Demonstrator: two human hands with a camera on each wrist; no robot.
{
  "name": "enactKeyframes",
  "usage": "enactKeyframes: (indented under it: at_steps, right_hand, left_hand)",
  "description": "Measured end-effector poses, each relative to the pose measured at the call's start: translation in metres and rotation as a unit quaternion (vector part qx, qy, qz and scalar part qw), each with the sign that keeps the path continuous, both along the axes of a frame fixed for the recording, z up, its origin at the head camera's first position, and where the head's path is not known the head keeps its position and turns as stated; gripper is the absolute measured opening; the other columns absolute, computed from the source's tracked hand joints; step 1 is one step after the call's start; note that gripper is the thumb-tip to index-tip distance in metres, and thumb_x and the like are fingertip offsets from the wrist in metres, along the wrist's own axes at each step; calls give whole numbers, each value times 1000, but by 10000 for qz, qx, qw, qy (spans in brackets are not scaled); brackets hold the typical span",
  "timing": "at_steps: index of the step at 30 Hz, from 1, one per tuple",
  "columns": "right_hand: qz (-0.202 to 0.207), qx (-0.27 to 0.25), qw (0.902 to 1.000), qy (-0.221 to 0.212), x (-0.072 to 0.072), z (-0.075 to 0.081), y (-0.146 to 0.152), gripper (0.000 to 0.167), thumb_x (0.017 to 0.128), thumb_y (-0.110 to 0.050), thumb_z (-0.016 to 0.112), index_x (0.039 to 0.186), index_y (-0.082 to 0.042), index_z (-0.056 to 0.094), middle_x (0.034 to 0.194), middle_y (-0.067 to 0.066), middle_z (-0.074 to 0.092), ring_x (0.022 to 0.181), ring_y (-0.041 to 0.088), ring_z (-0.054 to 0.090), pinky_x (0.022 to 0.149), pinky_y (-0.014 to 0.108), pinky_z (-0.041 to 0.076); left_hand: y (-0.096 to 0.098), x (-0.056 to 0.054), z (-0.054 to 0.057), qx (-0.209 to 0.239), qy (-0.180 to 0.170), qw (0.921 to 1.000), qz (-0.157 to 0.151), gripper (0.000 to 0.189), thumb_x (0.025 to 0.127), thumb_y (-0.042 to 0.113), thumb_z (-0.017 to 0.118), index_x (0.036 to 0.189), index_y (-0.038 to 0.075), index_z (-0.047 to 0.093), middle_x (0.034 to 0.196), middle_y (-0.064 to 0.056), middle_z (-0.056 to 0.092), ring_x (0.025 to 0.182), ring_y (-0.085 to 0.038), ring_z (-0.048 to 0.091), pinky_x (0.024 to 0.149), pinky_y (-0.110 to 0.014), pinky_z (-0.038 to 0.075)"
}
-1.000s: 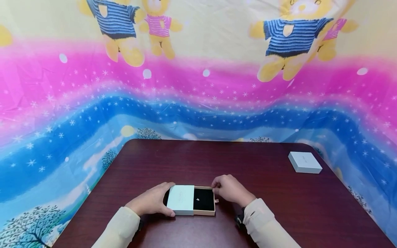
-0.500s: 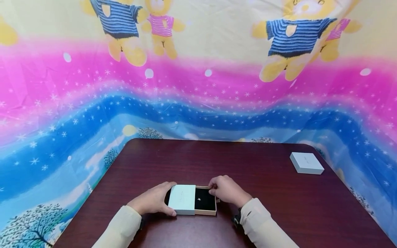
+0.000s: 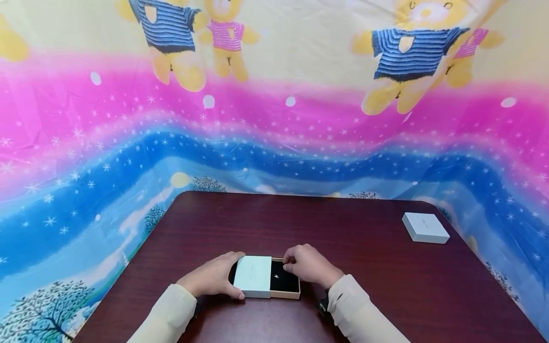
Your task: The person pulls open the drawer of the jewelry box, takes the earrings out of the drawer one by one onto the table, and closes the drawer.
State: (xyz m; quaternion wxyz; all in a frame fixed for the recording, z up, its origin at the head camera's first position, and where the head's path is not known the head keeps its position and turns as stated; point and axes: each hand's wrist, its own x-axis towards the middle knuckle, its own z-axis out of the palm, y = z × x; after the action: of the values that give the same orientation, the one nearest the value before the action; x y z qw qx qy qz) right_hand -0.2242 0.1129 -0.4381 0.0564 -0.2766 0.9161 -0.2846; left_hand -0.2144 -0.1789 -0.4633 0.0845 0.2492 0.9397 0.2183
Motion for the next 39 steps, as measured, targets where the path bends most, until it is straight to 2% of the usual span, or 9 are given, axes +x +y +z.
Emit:
enactKeyframes:
  at_steps: [9,19,32,39]
  right_hand:
    - [114,49,9999,52,1,-1,-8,5,92,-15,68,91,-14,73,75,-12,59,61,4,52,59,26,46]
    - [168,83,9998,93,0,-3,-15,5,91,-16,69,87,-16,72,72,-14,57,59,4,51,58,26,45]
    - [288,113,9995,29,3,-2,-24,5,92,-17,69,91,-14,73,74,-13,60,61,3,53,59,25,46]
    - [331,324,9989,6,3,-5,-28,6,89,-18,71,94,-13,72,73,-12,58,59,3,52,60,25,46]
  left_hand:
    - [1,1,0,-44,-23,10000,-10,109,62,64,82,144,5,42,134,-4,51,114,-16,50,94,-43,44]
    - [1,0,0,-57,57,10000,-32,107,62,62,83,143,5,42,131,-4,52,110,-15,51,91,-41,45]
    - [-1,1,0,42,-20,10000,-36,106,62,63,82,143,7,43,128,0,52,106,-13,51,89,-40,45]
    - [-1,1,1,86,-19,10000,-23,104,62,62,83,142,9,44,123,3,53,100,-12,50,84,-38,45]
